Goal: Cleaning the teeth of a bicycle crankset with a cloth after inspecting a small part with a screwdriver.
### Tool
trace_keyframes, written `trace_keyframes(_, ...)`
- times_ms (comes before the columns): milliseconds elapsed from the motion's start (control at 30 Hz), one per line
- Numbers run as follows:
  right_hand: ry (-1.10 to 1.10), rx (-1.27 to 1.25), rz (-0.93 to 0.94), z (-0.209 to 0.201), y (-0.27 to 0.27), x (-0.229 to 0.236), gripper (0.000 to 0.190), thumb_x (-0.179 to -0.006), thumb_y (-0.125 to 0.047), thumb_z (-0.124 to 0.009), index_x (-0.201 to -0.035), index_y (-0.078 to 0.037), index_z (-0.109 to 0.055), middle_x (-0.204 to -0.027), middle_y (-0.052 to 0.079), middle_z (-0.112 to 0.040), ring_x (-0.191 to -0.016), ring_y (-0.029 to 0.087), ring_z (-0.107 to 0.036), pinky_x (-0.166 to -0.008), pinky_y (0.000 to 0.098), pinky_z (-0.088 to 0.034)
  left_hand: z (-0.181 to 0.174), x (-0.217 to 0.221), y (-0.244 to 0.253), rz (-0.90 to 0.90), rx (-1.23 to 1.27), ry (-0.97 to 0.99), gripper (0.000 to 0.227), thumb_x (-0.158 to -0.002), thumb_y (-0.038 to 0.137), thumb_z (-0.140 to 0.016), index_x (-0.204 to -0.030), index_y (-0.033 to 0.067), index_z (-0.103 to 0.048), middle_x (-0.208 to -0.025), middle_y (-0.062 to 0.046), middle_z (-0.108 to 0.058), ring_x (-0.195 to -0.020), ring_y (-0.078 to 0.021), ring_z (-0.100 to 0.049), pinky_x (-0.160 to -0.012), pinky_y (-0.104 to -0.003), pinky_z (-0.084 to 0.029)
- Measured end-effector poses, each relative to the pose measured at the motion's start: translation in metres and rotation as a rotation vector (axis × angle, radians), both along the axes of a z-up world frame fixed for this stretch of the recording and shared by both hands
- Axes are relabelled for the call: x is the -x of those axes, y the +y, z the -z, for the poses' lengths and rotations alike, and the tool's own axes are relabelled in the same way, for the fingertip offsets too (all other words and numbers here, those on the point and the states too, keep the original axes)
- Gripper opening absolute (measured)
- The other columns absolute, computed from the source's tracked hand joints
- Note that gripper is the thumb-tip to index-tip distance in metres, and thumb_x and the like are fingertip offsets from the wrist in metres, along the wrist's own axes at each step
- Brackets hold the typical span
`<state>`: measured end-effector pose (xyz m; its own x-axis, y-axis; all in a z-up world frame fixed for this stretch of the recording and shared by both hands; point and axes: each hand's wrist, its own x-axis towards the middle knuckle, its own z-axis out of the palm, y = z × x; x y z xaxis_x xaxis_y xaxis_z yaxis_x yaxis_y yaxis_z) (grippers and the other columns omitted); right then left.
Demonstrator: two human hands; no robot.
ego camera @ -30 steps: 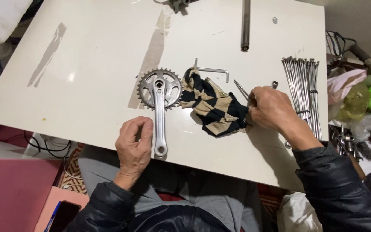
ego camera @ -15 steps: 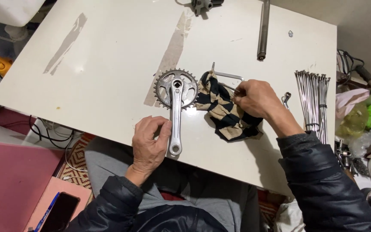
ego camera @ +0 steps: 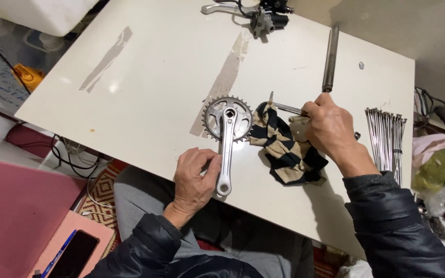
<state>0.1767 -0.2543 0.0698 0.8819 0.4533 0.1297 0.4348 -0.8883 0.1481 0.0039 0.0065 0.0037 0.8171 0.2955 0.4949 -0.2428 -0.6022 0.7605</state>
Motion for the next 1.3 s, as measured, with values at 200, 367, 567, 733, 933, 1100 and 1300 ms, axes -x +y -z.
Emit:
trace_keyframes(200, -0.125, -0.131, -0.031, 0.021, -0.002, -0.019, 0.032, -0.093, 0.001, -0.053, -0.099, -0.025, -0.07, -0.085, 0.002, -0.05, -0.073, 0.027, -0.07, -0.071, 0.0418, -0.061, -0.003, 0.0, 0.0, -0.006, 0.006, -0.029, 0.015, -0.096, 0.024, -0.07, -0.084, 0.0162, -0.072, -0.074, -0.001, -0.072, -0.077, -0.0238, -0.072, -0.096, -0.038, -0.05)
trace_keyframes(367, 0.071, -0.213, 0.048, 0.015, 0.002, -0.026, 0.026, -0.092, -0.006, -0.06, -0.106, -0.025, -0.071, -0.083, 0.003, -0.066, -0.08, 0.027, -0.074, -0.075, 0.0414, -0.061, 0.003, -0.002, 0.0, -0.013, -0.006, -0.032, 0.015, -0.096, 0.026, -0.071, -0.084, 0.018, -0.072, -0.074, 0.0, -0.072, -0.078, -0.0222, -0.072, -0.097, -0.037, -0.05)
trace_keyframes(567, 0.371, -0.212, 0.22, -0.015, 0.014, -0.013, 0.036, -0.094, -0.012, -0.055, -0.12, -0.024, -0.077, -0.097, 0.014, -0.078, -0.102, 0.038, -0.073, -0.094, 0.0465, -0.056, 0.003, -0.001, 0.0, -0.002, 0.003, -0.015, 0.016, -0.097, 0.027, -0.07, -0.084, 0.0169, -0.072, -0.074, -0.001, -0.071, -0.077, -0.0228, -0.072, -0.098, -0.038, -0.049)
trace_keyframes(733, 0.443, -0.346, 0.316, 0.003, 0.006, -0.026, 0.032, -0.09, -0.043, -0.059, -0.1, -0.023, -0.082, -0.089, 0.014, -0.078, -0.108, 0.04, -0.069, -0.097, 0.0455, -0.053, 0.002, -0.001, 0.0, -0.001, 0.009, -0.003, 0.016, -0.097, 0.027, -0.07, -0.085, 0.0167, -0.072, -0.075, -0.001, -0.072, -0.078, -0.0228, -0.073, -0.098, -0.038, -0.049)
trace_keyframes(933, 0.29, -0.321, 0.181, 0.031, 0.004, -0.042, 0.02, -0.088, -0.029, -0.077, -0.105, -0.019, -0.081, -0.093, 0.016, -0.077, -0.101, 0.04, -0.072, -0.09, 0.0476, -0.057, 0.004, -0.001, 0.0, -0.005, 0.014, 0.02, 0.017, -0.097, 0.028, -0.07, -0.085, 0.0172, -0.072, -0.075, 0.0, -0.072, -0.079, -0.0219, -0.073, -0.1, -0.038, -0.048)
trace_keyframes(1100, 0.347, -0.169, 0.185, 0.035, 0.01, -0.048, 0.027, -0.089, -0.034, -0.072, -0.11, -0.018, -0.078, -0.098, 0.019, -0.077, -0.107, 0.042, -0.07, -0.096, 0.0513, -0.054, -0.002, -0.001, 0.0, 0.002, 0.009, 0.006, 0.014, -0.096, 0.023, -0.07, -0.084, 0.016, -0.072, -0.075, 0.0, -0.072, -0.078, -0.0232, -0.072, -0.096, -0.038, -0.05)
trace_keyframes(1300, 0.265, -0.124, 0.036, 0.019, 0.015, -0.021, 0.039, -0.078, -0.022, -0.065, -0.113, -0.008, -0.058, -0.093, 0.02, -0.071, -0.097, 0.045, -0.07, -0.086, 0.0582, -0.055, -0.003, 0.0, 0.002, 0.04, -0.072, -0.019, 0.006, -0.094, 0.016, -0.072, -0.088, 0.0158, -0.071, -0.081, -0.001, -0.071, -0.084, -0.0251, -0.071, -0.095, -0.038, -0.05)
